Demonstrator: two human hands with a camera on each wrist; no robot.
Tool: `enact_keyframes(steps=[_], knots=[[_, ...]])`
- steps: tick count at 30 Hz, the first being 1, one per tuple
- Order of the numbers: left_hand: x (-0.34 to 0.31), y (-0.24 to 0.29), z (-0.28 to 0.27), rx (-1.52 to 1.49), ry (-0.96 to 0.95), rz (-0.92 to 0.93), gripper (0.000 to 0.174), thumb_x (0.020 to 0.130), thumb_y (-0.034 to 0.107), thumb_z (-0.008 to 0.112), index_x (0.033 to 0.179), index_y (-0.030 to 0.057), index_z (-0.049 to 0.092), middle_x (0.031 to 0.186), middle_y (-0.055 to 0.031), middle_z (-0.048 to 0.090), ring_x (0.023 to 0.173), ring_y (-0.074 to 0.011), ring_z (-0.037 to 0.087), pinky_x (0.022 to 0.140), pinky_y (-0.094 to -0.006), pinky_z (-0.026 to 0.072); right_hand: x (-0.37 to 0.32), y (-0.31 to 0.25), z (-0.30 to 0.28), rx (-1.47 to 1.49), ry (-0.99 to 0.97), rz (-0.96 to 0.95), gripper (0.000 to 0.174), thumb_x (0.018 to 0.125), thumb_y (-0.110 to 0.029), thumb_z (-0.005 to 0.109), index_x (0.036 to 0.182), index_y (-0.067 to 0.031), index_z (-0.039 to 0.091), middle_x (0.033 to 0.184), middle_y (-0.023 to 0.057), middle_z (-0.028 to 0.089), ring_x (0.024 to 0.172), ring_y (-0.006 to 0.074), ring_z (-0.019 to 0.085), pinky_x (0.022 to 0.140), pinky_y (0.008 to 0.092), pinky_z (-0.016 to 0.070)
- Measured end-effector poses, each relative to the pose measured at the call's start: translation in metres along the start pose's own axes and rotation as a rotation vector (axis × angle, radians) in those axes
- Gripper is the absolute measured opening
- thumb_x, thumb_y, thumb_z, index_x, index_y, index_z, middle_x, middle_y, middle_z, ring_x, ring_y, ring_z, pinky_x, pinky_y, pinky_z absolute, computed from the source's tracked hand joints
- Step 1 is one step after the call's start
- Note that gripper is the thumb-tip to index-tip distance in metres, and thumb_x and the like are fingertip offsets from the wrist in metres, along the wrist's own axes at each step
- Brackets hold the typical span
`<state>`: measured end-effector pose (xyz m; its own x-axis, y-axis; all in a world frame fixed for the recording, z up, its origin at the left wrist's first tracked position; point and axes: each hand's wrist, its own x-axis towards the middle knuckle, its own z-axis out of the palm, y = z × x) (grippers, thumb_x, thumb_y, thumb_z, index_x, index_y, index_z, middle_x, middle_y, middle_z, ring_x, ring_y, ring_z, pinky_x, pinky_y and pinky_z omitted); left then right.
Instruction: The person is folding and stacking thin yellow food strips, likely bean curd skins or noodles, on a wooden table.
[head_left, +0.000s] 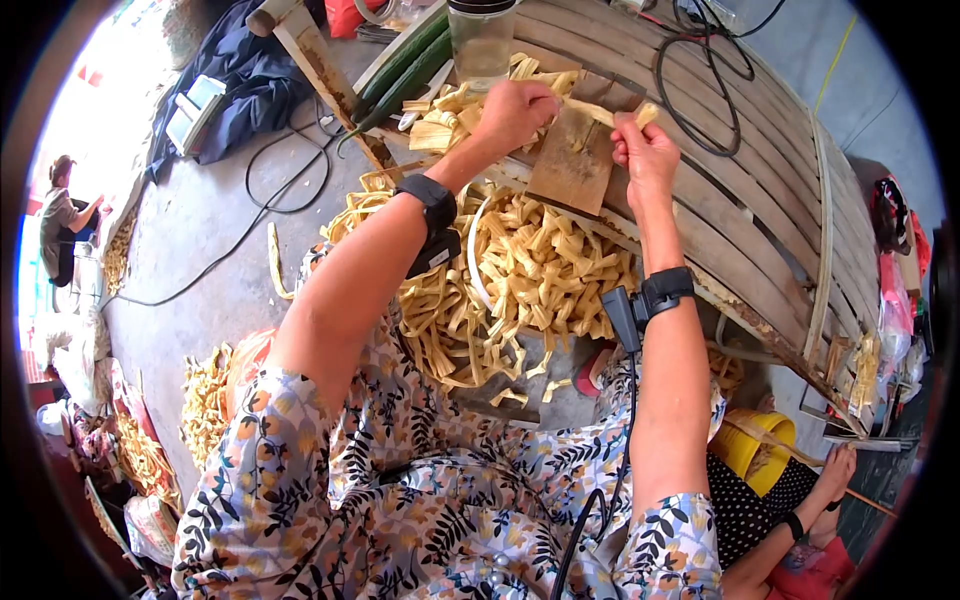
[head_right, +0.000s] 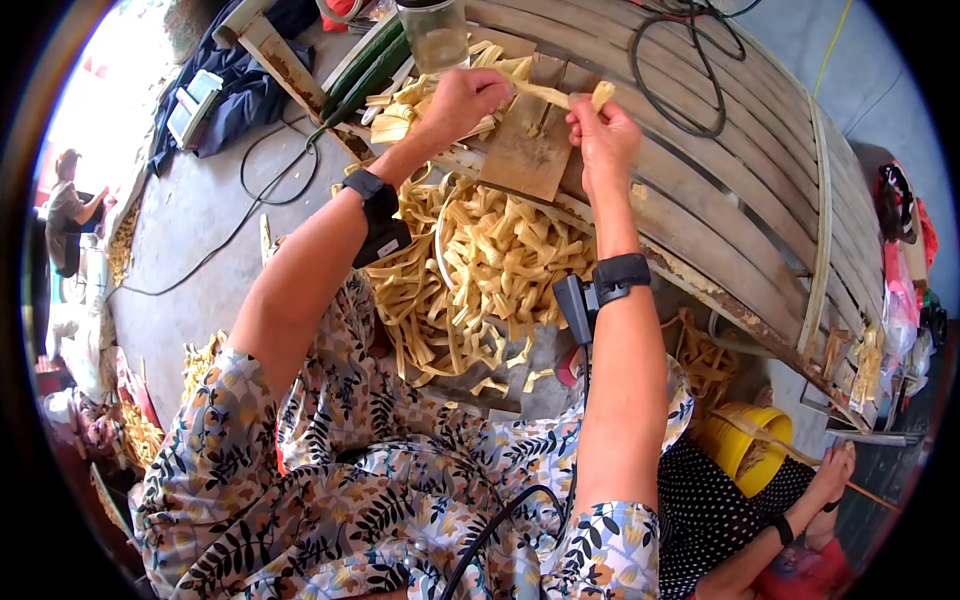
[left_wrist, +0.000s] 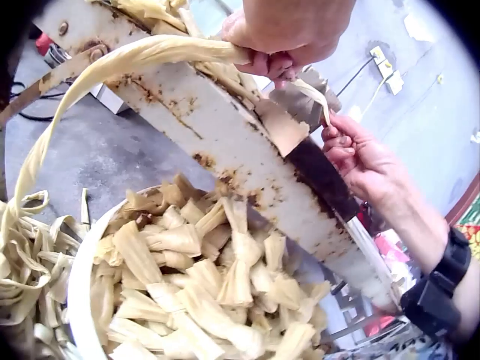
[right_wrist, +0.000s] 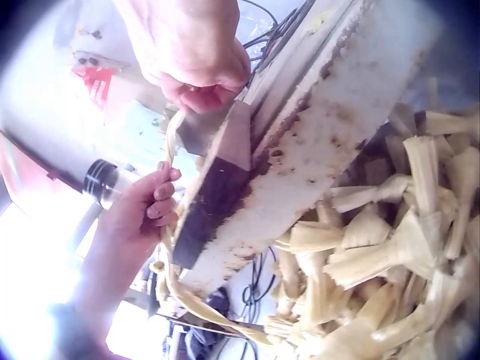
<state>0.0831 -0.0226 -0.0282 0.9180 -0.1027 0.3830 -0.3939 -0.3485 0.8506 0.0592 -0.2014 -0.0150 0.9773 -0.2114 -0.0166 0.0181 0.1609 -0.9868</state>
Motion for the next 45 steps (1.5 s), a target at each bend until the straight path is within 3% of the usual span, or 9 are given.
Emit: enact_keyframes(steps=[7,15,22,26,30,34,39,42,45], knots=[[-0.021,0.021,-0.023,-0.181,-0.275,-0.203,0.01,0.084,0.012,0.053,0.088,0.0048,0.059,0.056,0.0035,0.048,0.047,-0.0023,0.04,0.043,-0.0177,0.0328,-0.032,-0.015,-0.019,-0.372,-0.122,0.002,0.025,0.075,-0.018,0.065,0.086,0.004,0.06,0.069,0.0067,0.062,0.055,0.0105,0.054,0.05,0.0249,0.0434],[-0.062,0.056,-0.015,0.079,-0.284,0.2,0.014,0.081,0.008,0.055,0.095,0.0091,0.058,0.057,-0.0002,0.052,0.051,-0.0077,0.048,0.047,-0.0235,0.0406,-0.068,-0.061,-0.029,-0.717,-0.408,-0.416,0.027,0.079,-0.025,0.062,0.09,-0.001,0.062,0.079,0.0106,0.064,0.07,0.0142,0.06,0.062,0.0251,0.0474],[-0.084,0.074,-0.012,0.121,-0.481,0.365,0.015,0.076,0.012,0.062,0.09,0.0066,0.059,0.063,-0.0099,0.056,0.056,-0.0197,0.056,0.054,-0.03,0.0442,-0.083,-0.028,-0.024,-0.712,-0.452,0.19,0.012,0.081,-0.008,0.056,0.08,0.0021,0.063,0.058,0.0014,0.054,0.047,0.0061,0.048,0.041,0.0206,0.0375],[-0.074,0.063,-0.031,-0.025,-0.737,-0.074,0.012,0.08,0.014,0.061,0.082,0.0021,0.061,0.067,0.001,0.056,0.06,-0.005,0.051,0.054,-0.0199,0.0433,-0.091,-0.03,-0.048,-0.564,-0.561,0.301,0.014,0.081,-0.008,0.056,0.079,0.0037,0.063,0.057,-0.0009,0.054,0.044,0.0044,0.044,0.041,0.0178,0.0337],[-0.066,0.063,-0.039,-0.352,-0.8,-0.06,0.011,0.083,0.014,0.057,0.086,0.0035,0.061,0.069,0.0009,0.056,0.064,-0.0051,0.051,0.058,-0.0194,0.0431,-0.109,-0.049,-0.025,0.044,-0.989,0.42,0.027,0.08,-0.018,0.062,0.097,0.0028,0.06,0.056,-0.0037,0.052,0.044,0.0022,0.041,0.043,0.0168,0.0346],[-0.065,0.061,-0.029,-0.529,-0.653,-0.101,0.023,0.09,0.023,0.046,0.089,0.0052,0.06,0.07,-0.0008,0.056,0.065,-0.0054,0.05,0.058,-0.0202,0.0419,-0.103,-0.065,-0.021,0.328,-0.873,0.254,0.039,0.081,-0.029,0.06,0.105,0.0019,0.057,0.058,-0.0064,0.05,0.045,0.0009,0.037,0.046,0.0153,0.0326],[-0.084,0.051,-0.004,-1.01,-0.909,-0.56,0.038,0.091,0.036,0.041,0.083,0.001,0.054,0.056,0.0035,0.046,0.038,-0.0006,0.032,0.033,-0.0139,0.0283,-0.099,-0.061,-0.017,-0.18,-0.691,-0.032,0.032,0.08,-0.024,0.063,0.105,-0.0044,0.06,0.066,-0.0011,0.059,0.053,0.0001,0.046,0.046,0.0129,0.0338],[-0.096,0.048,0.008,-1.453,-1.186,-0.594,0.042,0.084,0.035,0.054,0.097,-0.0044,0.05,0.063,0.0035,0.049,0.041,0.0007,0.036,0.042,-0.0145,0.0315,-0.103,-0.056,-0.014,-0.317,-0.715,0.001,0.03,0.079,-0.017,0.064,0.104,-0.0017,0.06,0.072,0.0011,0.062,0.057,0.0004,0.05,0.045,0.0137,0.0365],[-0.107,0.046,0.012,-1.442,-0.995,-0.719,0.036,0.085,0.031,0.055,0.104,0.0008,0.049,0.069,-0.0001,0.053,0.042,0.0012,0.038,0.046,-0.0156,0.034,-0.109,-0.047,-0.01,-0.285,-0.693,-0.036,0.028,0.077,-0.013,0.064,0.103,-0.0024,0.06,0.077,-0.0017,0.058,0.06,0.0026,0.051,0.045,0.0172,0.0395]])
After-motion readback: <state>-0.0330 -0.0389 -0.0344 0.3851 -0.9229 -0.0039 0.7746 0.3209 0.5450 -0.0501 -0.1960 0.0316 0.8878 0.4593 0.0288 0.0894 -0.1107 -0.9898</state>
